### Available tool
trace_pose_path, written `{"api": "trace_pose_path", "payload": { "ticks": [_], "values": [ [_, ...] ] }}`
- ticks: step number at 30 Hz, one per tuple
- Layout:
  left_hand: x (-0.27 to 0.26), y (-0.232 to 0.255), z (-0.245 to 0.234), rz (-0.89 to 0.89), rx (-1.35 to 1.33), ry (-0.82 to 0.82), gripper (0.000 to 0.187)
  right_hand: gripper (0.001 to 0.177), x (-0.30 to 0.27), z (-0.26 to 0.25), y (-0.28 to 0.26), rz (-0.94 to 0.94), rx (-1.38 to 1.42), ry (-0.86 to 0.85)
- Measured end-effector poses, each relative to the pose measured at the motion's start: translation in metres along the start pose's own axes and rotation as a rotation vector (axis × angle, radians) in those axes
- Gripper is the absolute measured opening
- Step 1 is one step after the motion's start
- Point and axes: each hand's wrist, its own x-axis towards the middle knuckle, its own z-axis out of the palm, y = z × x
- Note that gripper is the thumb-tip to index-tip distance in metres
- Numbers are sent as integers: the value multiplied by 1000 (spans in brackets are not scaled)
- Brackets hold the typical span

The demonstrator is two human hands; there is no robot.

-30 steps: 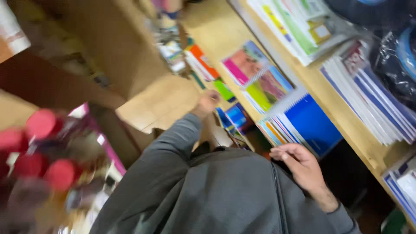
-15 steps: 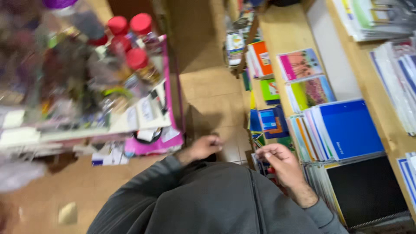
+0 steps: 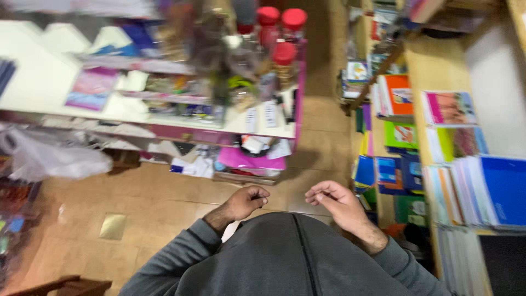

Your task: The person picks up notebooks one at a time, flips through the pages of several of them, and places them onto a shelf.

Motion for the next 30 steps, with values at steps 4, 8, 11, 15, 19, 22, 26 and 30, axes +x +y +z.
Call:
{"api": "trace_pose_path", "payload": {
  "ticks": [4, 8, 11, 15, 19, 22, 26, 30],
  "values": [
    [-96, -27, -84, -101, -155, 131, 23, 17, 33, 117, 24, 64, 45, -146],
    [-187, -81, -165, -195, -329, 273, 22, 11, 74, 240, 25, 6, -45, -433],
    [-250, -95, -221, -191, -389, 392, 24, 21, 99, 310, 35, -68, -119, -569],
    [-295, -134, -259, -228, -494, 519, 22, 29, 131, 384, 40, -103, -174, -636],
    [-312, -159, -289, -214, -580, 610, 26, 20, 164, 434, 39, -25, -155, -625],
    [-311, -179, -307, -174, -643, 657, 29, 6, 195, 456, 50, 22, -130, -601],
    [-309, -196, -345, -139, -708, 716, 31, 16, 249, 484, 61, 97, -140, -548],
    [-305, -192, -404, -152, -684, 794, 29, 26, 314, 517, 70, 134, -127, -510]
  ]
}}
